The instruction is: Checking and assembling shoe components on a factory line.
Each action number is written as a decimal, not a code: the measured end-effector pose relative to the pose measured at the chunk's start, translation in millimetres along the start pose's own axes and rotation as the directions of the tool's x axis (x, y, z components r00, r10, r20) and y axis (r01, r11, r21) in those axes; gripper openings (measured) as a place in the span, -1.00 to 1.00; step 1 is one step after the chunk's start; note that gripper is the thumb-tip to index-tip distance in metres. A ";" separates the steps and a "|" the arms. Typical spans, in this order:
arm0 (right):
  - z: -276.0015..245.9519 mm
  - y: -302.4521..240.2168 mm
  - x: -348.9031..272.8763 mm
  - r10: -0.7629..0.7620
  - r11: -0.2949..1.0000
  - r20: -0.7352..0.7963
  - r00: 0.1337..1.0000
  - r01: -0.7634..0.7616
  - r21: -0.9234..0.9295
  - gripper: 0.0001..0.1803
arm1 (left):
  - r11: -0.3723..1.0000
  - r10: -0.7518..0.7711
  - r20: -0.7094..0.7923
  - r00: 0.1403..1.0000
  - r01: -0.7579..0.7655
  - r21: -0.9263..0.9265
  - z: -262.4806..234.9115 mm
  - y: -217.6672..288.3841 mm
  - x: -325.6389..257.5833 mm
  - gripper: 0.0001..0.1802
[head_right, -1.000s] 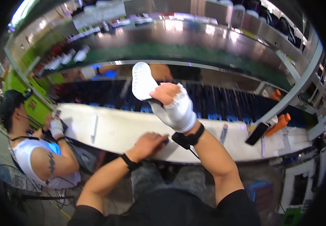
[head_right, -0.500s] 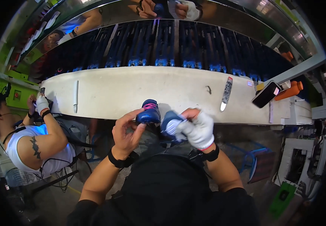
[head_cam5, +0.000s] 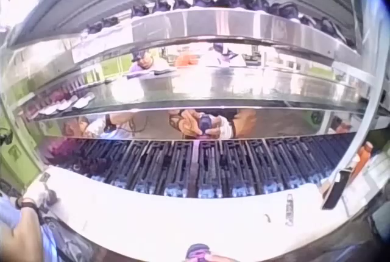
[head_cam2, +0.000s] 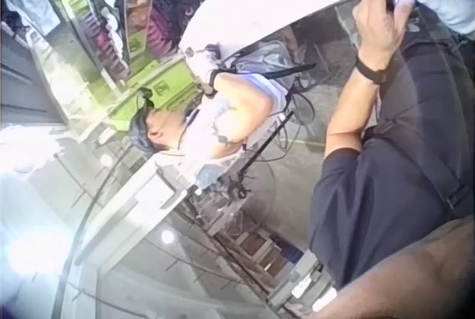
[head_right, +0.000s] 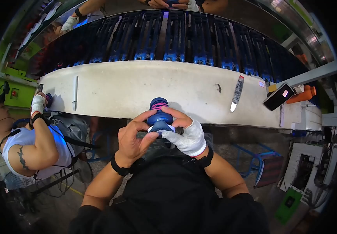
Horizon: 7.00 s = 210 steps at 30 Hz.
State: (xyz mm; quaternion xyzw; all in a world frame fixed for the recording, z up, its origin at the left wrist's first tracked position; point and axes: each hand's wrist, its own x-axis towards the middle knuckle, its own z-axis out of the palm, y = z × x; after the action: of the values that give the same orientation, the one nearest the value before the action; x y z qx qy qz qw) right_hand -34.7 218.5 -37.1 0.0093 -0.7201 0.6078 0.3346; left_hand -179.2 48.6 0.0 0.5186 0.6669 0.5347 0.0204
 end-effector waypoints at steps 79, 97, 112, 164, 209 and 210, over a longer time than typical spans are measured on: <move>-28.5 -16.7 25.3 0.063 0.965 0.145 0.987 -0.023 -0.260 -0.32 | 0.989 0.133 0.029 0.991 -0.134 0.062 13.4 -27.8 3.4 -0.51; 35.5 2.8 64.0 0.794 0.548 -0.171 0.583 -0.566 0.616 -0.32 | 0.947 0.116 0.393 0.912 -0.221 0.233 -87.9 -10.7 54.2 -0.10; 28.2 23.9 84.0 0.125 0.987 -0.122 0.985 -0.111 0.115 -0.46 | 0.978 -0.207 0.313 0.927 0.192 0.076 -32.3 -34.3 74.7 -0.13; 38.1 -1.3 42.9 -0.037 0.804 0.221 0.975 0.161 -0.572 -0.25 | 0.816 -0.577 0.168 0.799 0.574 0.071 -86.3 -25.0 -14.4 -0.15; 124.7 -83.8 463.7 -0.125 0.206 0.282 0.951 0.303 -0.930 -0.21 | 0.630 -0.567 0.409 0.715 0.696 -0.344 -144.6 -147.1 55.6 -0.81; 145.4 -84.4 471.4 -0.042 0.175 0.297 0.954 0.300 -0.938 -0.22 | 0.639 -0.559 0.457 0.691 0.711 -0.294 -152.5 -151.7 70.2 -0.77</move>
State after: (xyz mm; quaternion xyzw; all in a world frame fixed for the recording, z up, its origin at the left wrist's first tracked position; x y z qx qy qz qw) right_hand -433.4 253.7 263.4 -0.0615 -0.9645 -0.0324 0.2548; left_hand -401.9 9.7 -9.1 0.3067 0.6518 0.5375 0.4383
